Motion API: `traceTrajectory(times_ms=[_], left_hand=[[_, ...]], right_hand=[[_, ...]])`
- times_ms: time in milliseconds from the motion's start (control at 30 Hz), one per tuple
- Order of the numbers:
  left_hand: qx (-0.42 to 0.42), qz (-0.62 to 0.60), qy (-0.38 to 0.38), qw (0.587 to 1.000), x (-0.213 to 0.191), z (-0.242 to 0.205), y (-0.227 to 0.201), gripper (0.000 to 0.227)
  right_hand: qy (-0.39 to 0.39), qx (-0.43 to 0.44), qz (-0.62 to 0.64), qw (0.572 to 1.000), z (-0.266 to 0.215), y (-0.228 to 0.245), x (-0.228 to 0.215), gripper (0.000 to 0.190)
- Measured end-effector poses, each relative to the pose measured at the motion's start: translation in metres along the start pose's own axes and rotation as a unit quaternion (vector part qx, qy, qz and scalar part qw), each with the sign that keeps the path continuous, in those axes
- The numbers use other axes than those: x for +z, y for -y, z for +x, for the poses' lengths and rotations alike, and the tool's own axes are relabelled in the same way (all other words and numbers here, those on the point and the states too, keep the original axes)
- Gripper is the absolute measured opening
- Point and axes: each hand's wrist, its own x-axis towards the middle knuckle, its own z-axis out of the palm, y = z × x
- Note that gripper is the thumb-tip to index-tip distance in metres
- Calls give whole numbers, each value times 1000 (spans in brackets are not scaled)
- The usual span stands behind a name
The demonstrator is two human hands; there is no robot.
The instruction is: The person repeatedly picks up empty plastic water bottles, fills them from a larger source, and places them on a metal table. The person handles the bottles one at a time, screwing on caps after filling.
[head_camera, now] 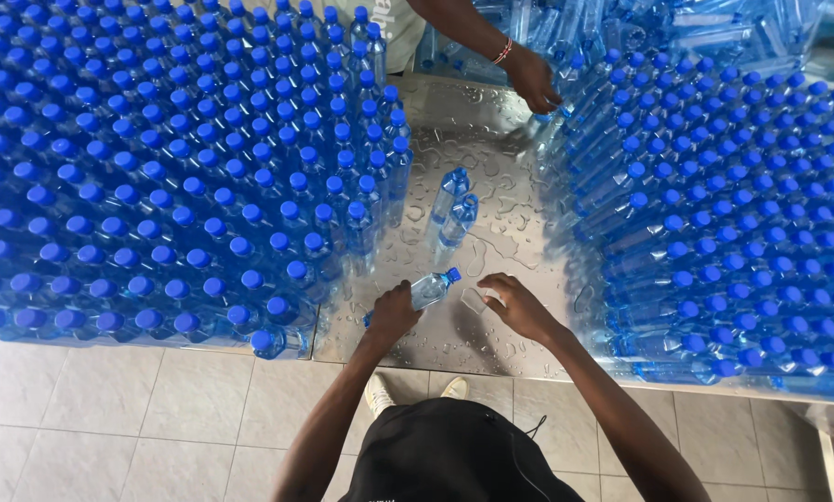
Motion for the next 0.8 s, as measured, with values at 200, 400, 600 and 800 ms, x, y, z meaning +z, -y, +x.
traceTrajectory(times_ms=[200,400,600,800], left_hand=[[7,-10,7,1000,-9,-5,-7,47],[-5,0,21,1000,-7,-6,-1,44],[25,9,8,1000,-47,-28,-17,58],[53,-184,65,979,-111,-61,-58,71]], right_hand=[[19,-17,-13,1000,14,4,4,37],[29,-31,-22,999,22,-2,11,36],[-4,-28,17,999,16,11,13,44],[-41,-197,-125,972,16,10,0,42]])
